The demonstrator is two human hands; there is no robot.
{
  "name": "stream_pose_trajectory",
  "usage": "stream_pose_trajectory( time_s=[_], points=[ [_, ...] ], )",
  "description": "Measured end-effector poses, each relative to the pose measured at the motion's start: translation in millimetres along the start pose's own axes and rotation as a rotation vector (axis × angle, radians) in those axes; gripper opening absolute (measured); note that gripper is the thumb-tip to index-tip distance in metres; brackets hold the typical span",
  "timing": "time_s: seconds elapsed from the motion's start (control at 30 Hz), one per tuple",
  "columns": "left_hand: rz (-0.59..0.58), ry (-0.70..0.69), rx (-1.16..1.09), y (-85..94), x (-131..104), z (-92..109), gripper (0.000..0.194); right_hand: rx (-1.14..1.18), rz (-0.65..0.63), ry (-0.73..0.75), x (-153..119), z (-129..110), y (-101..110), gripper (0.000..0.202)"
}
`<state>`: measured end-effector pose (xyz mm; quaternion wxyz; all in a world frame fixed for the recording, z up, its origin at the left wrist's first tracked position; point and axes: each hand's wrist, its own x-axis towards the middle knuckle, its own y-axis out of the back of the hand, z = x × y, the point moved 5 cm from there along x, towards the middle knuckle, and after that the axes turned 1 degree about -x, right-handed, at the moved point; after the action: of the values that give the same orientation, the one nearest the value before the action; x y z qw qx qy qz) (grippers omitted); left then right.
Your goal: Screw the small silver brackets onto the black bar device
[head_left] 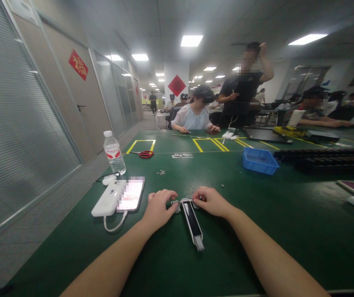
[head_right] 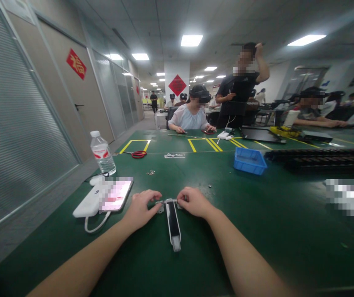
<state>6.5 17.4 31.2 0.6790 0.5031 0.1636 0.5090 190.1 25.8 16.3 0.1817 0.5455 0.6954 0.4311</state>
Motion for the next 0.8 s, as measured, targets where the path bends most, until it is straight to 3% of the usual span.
stream_pose_trajectory(
  time_s=[0.23,0.8],
  points=[
    [-0.064,0.033,0.018,-2.1,-0.3,-2.4,0.018,0.010,0.001,0.000,0.0,2.1,-1.2,0.010],
    [-0.039,-0.054,0.008,1.2,-1.0,5.5,0.007,-0.008,-0.008,0.003,-0.1,-1.2,0.1,0.012]
  ],
)
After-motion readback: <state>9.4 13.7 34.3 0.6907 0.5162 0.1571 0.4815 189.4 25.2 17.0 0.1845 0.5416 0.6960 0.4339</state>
